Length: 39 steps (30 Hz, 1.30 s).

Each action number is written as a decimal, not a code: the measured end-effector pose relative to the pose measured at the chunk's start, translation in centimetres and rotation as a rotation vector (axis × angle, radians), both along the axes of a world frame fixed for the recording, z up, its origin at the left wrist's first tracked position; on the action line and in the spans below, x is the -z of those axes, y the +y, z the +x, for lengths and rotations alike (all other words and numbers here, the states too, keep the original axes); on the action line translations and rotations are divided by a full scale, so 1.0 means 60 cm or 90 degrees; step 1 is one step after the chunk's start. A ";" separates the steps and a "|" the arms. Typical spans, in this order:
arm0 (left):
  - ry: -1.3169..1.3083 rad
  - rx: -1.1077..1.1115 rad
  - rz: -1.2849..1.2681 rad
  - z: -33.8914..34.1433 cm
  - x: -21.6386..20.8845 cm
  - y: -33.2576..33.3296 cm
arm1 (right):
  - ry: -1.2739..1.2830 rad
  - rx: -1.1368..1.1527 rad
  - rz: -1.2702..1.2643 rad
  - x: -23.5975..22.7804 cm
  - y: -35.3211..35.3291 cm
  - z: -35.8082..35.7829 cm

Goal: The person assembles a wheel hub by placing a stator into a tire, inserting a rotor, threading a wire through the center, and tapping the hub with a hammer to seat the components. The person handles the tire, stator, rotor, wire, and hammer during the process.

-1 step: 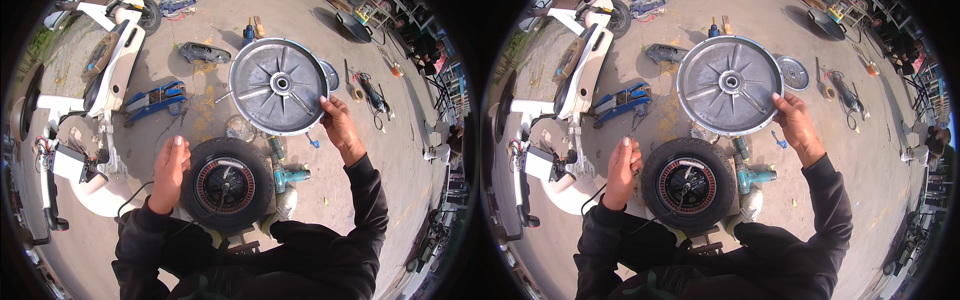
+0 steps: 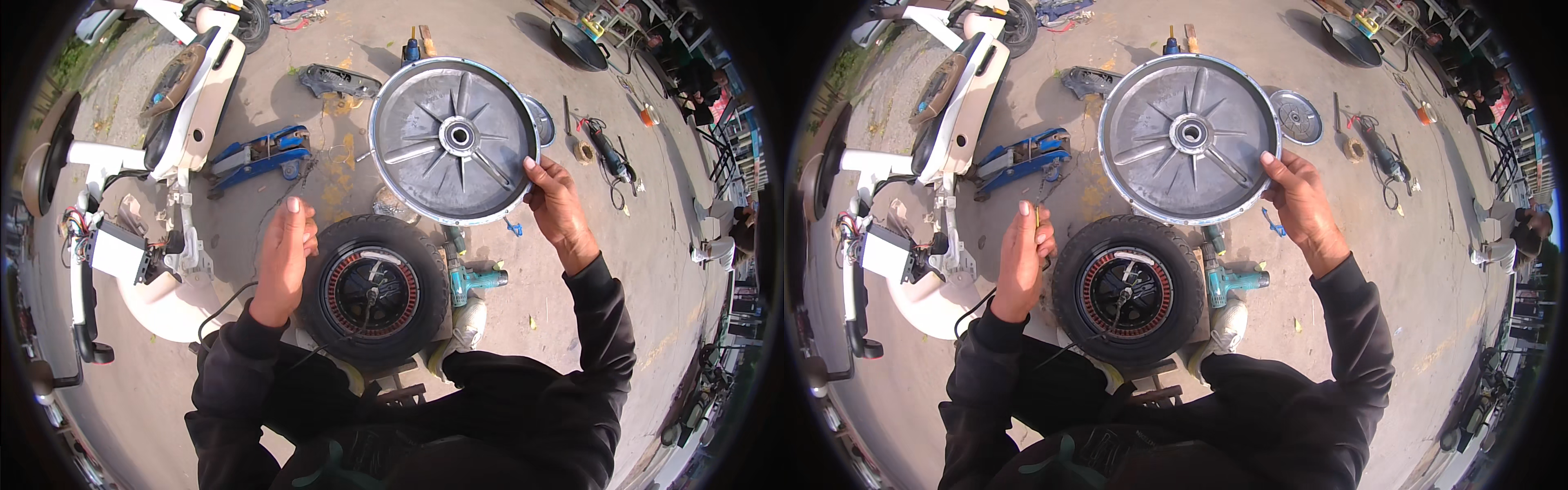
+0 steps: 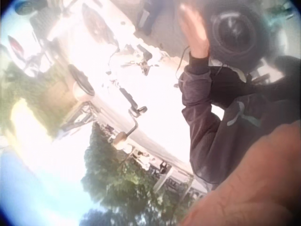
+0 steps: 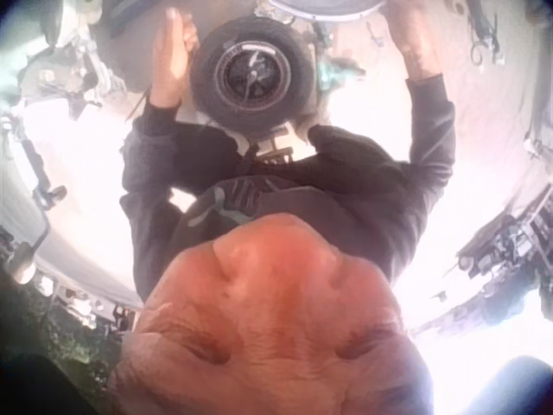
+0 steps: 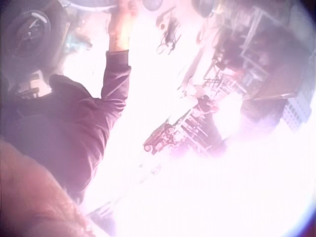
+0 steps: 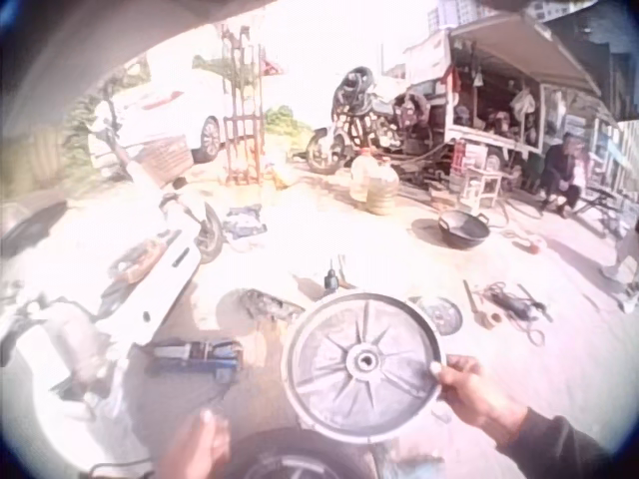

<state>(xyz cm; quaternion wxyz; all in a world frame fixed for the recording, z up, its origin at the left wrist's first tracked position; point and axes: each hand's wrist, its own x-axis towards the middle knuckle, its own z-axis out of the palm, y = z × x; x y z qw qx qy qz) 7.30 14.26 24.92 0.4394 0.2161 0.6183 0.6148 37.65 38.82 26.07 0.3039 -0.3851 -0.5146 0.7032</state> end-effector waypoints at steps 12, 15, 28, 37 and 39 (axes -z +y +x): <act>-0.092 0.159 0.326 0.035 -0.164 -0.075 | 0.036 0.035 0.261 -0.213 -0.328 0.034; 0.029 0.155 0.325 0.051 -0.170 -0.084 | -0.041 0.076 0.303 -0.251 -0.365 0.047; -0.557 0.512 0.492 0.011 -0.061 0.009 | -0.060 -0.023 0.513 -0.295 -0.358 -0.102; -0.007 0.260 0.423 0.045 -0.128 -0.090 | 0.122 -0.043 0.504 -0.203 -0.431 -0.199; -0.128 0.263 0.551 0.060 -0.110 -0.092 | 0.086 0.022 0.594 -0.209 -0.439 -0.196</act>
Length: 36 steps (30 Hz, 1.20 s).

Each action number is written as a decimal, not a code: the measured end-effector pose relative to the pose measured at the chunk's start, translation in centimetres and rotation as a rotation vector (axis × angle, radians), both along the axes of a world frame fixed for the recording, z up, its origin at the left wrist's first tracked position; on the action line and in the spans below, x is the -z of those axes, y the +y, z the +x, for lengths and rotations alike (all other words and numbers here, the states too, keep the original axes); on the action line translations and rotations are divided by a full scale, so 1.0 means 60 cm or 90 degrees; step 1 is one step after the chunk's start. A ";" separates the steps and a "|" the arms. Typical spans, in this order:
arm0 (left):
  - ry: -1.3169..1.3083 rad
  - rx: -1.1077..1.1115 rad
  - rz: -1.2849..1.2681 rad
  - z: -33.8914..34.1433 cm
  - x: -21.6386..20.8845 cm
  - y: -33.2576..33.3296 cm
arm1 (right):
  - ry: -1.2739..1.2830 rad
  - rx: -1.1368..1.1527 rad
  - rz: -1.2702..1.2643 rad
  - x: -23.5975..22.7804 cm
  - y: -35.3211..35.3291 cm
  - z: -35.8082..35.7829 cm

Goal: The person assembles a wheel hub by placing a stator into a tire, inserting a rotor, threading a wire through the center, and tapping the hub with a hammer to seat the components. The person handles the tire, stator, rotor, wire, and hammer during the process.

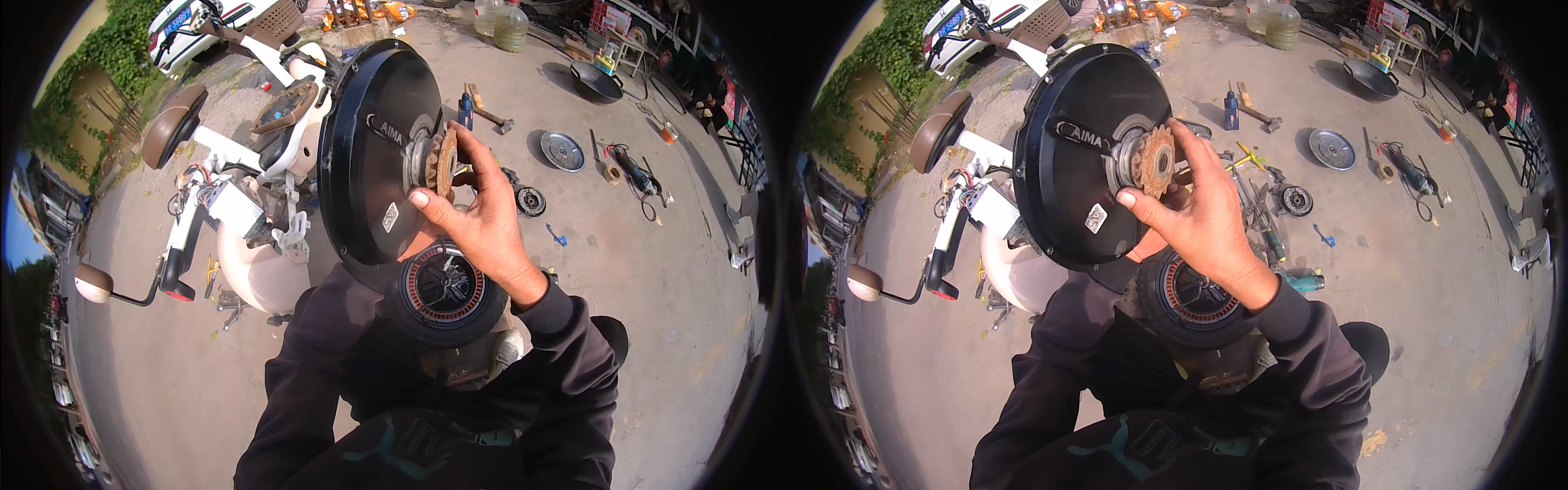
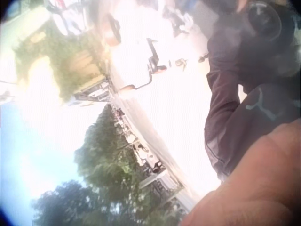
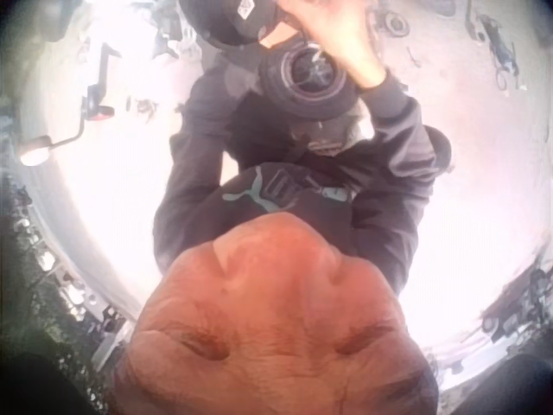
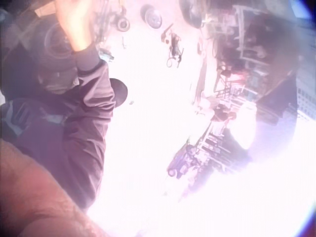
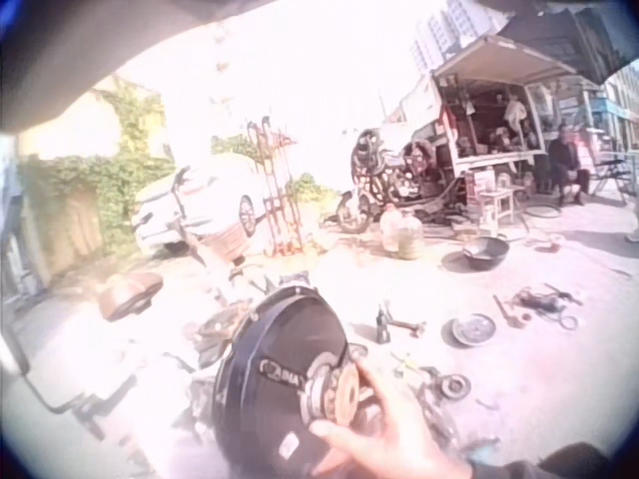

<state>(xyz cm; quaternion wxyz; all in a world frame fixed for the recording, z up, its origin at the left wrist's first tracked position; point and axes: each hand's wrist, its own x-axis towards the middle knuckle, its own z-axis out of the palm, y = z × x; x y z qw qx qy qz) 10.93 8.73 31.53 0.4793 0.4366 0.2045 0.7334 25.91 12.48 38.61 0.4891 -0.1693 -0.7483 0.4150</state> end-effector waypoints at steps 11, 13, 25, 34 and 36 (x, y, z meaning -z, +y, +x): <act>-0.160 0.158 -0.037 0.075 0.067 0.036 | -0.051 0.219 0.237 0.012 0.023 0.032; -0.164 0.164 -0.060 0.079 0.070 0.031 | -0.032 0.228 0.277 0.025 0.032 0.036; -0.140 0.160 -0.127 0.080 0.087 0.069 | -0.030 0.178 0.190 0.100 0.112 0.088; 0.088 0.086 -0.102 0.094 0.082 0.122 | 0.045 0.026 -0.103 0.134 0.162 0.101; -0.015 0.133 -0.190 0.068 0.070 0.111 | 0.007 0.011 -0.144 0.129 0.166 0.108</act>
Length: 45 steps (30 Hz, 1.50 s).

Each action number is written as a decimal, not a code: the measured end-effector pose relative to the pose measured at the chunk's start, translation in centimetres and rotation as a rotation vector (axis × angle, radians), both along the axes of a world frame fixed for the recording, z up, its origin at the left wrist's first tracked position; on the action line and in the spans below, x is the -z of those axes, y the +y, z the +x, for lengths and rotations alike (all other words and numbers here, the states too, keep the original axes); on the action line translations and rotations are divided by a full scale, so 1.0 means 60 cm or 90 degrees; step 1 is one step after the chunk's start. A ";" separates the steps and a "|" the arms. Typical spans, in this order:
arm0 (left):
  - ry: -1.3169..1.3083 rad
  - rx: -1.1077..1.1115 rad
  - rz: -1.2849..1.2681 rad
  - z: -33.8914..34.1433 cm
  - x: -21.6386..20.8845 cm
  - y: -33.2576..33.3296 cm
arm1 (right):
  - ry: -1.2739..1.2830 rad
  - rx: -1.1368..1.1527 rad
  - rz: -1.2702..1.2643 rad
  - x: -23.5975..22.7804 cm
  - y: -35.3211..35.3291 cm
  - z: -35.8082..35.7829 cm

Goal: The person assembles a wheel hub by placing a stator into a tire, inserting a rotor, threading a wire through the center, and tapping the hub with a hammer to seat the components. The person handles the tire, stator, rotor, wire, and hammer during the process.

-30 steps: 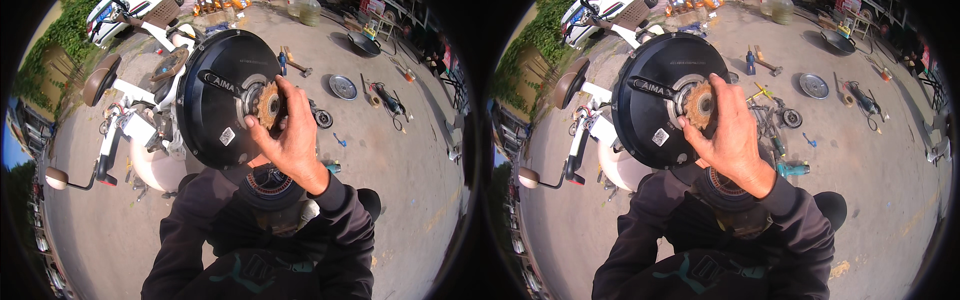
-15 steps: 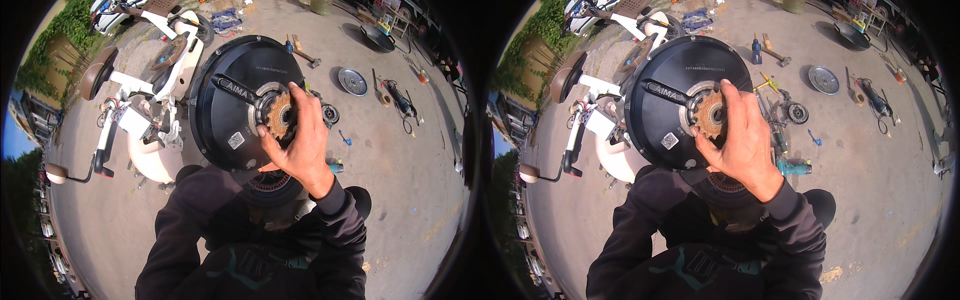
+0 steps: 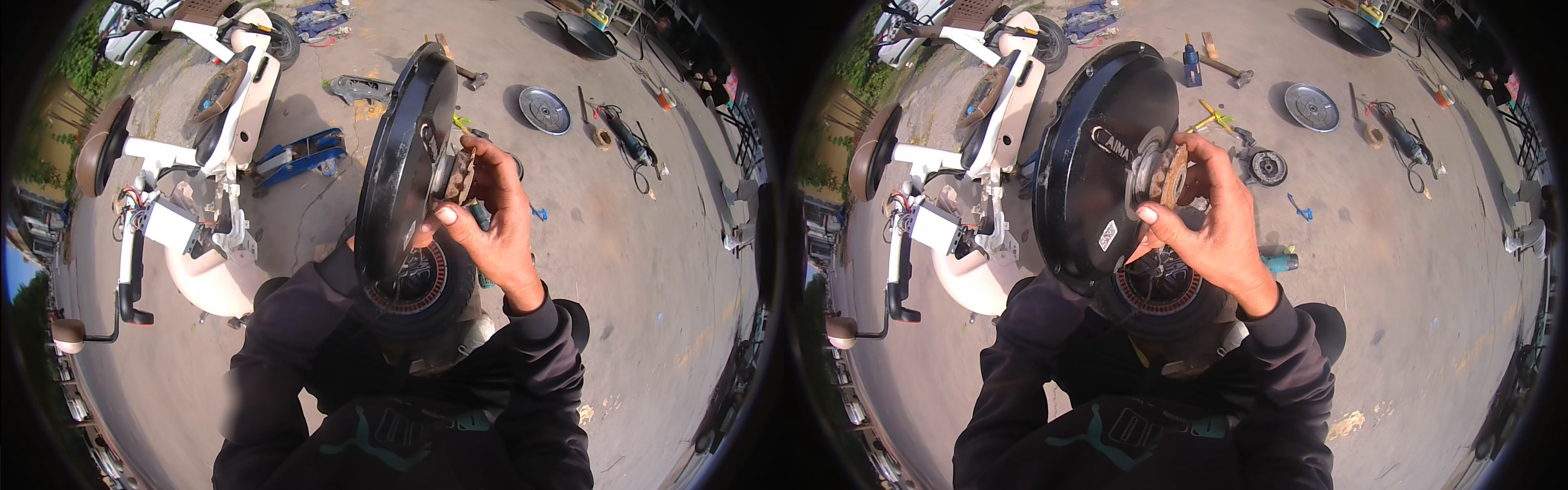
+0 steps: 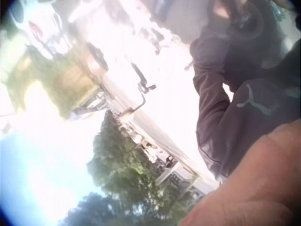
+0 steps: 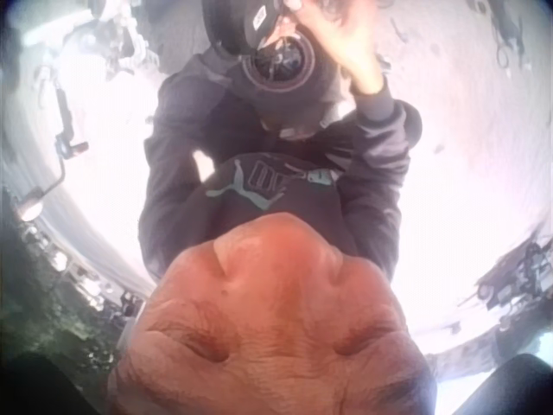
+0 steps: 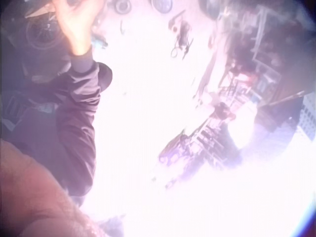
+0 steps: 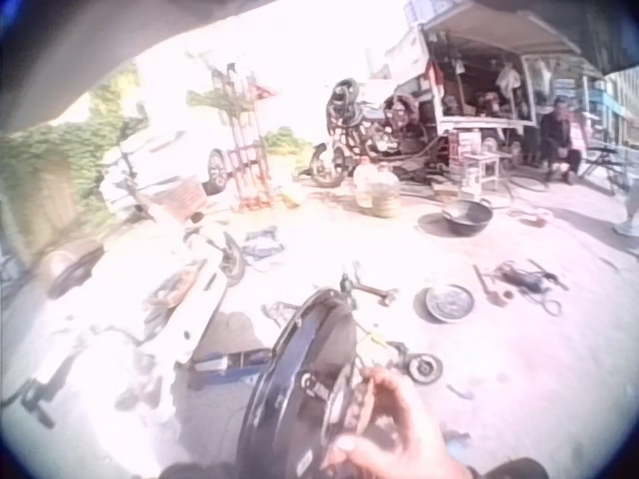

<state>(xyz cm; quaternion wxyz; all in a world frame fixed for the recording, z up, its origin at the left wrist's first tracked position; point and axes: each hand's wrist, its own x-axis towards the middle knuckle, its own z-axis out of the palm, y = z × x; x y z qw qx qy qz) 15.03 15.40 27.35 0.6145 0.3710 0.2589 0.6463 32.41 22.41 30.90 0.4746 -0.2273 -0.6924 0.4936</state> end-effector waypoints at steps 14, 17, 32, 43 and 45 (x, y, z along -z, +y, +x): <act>-0.466 -0.096 -0.283 0.010 0.001 0.006 | -0.077 0.096 0.284 0.020 0.010 -0.018; -0.381 0.016 -0.222 0.000 0.017 0.003 | -0.167 0.163 0.337 0.013 -0.001 -0.018; -0.458 0.348 -0.128 0.015 0.106 0.012 | -0.230 0.233 0.204 0.026 0.003 -0.047; 0.379 -0.057 -0.154 -0.016 0.018 -0.009 | 0.412 0.045 -0.345 0.108 0.090 0.175; 0.345 -0.160 0.044 -0.029 0.006 -0.014 | 0.481 -0.026 -0.351 0.121 0.087 0.201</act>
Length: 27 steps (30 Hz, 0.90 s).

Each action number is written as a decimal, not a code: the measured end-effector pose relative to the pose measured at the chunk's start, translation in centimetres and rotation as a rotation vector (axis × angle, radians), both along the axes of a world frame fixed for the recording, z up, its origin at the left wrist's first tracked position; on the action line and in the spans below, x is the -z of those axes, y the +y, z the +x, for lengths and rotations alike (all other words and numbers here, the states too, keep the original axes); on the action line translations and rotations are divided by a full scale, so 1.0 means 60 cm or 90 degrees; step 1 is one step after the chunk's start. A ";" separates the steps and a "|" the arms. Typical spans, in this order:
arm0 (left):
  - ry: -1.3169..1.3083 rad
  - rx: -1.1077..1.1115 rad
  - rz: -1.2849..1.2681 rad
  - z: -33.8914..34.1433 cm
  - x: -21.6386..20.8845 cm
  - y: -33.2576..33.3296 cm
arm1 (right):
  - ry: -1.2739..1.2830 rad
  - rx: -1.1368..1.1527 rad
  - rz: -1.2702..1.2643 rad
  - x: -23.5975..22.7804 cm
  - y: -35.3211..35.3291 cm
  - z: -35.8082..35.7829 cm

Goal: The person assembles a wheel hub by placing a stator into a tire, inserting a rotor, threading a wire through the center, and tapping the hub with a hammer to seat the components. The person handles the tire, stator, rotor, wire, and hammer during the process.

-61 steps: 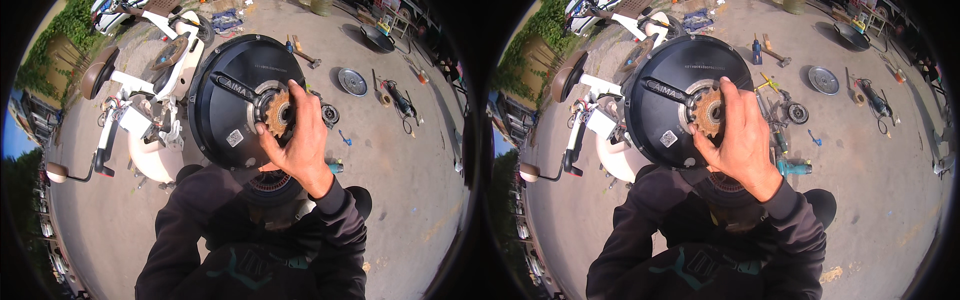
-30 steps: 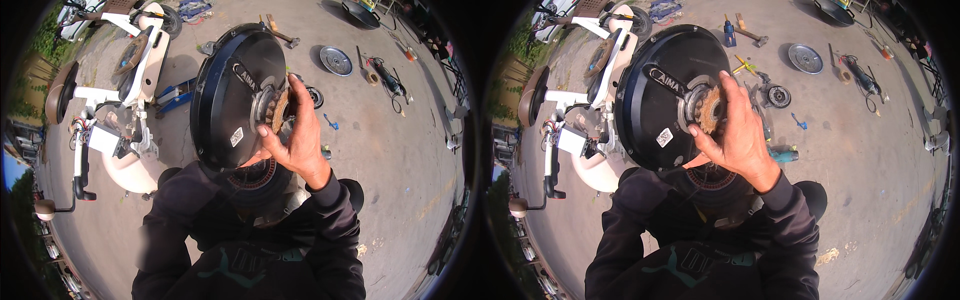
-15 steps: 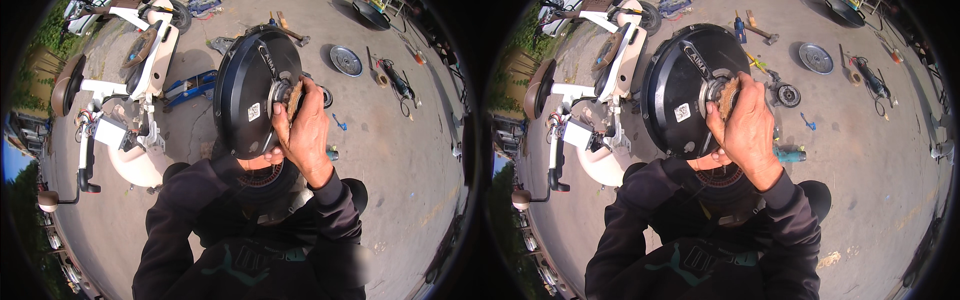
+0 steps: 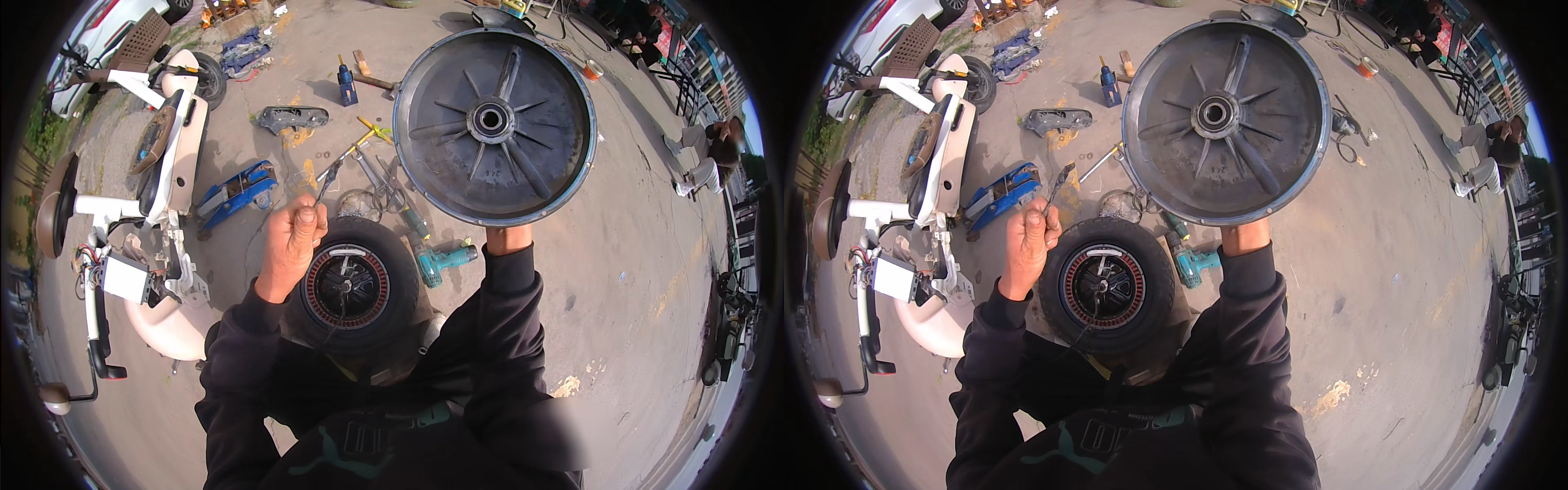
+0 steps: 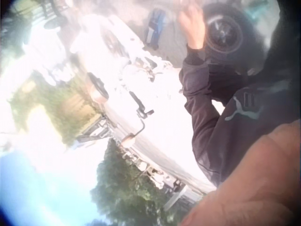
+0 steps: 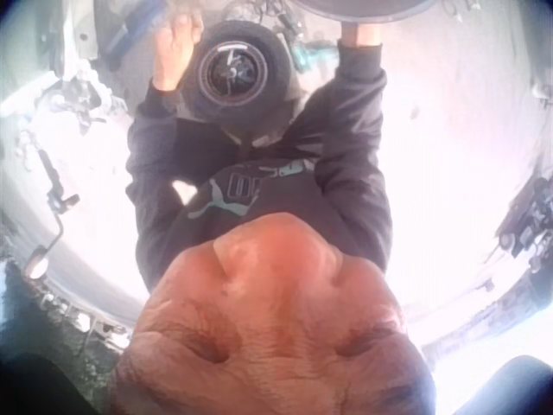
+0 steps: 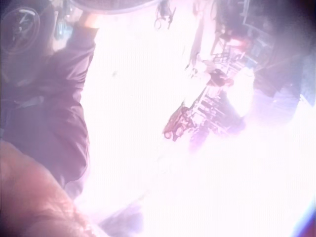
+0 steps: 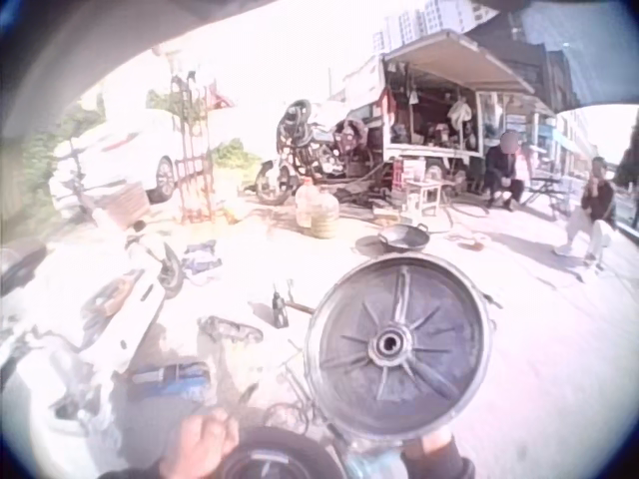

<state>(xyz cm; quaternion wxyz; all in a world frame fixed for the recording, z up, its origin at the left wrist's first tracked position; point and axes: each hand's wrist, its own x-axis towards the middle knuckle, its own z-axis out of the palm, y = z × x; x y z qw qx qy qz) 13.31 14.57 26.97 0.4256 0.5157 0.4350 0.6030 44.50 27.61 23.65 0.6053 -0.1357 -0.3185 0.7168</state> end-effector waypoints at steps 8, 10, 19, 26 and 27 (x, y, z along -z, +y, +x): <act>0.595 -0.113 0.232 0.104 -0.241 -0.047 | 0.163 -0.186 0.159 -0.020 0.004 -0.032; 0.620 -0.077 0.293 0.127 -0.251 -0.040 | 0.157 -0.219 0.195 -0.021 -0.002 -0.038; 0.721 -0.057 0.286 0.175 -0.265 -0.043 | 0.383 -0.444 0.195 -0.039 -0.022 -0.046; 0.728 -0.060 0.250 0.192 -0.263 -0.036 | 0.262 -0.224 -0.039 0.095 0.032 -0.003; 0.736 -0.070 0.254 0.191 -0.260 -0.035 | 0.117 -0.119 0.003 0.091 0.030 -0.012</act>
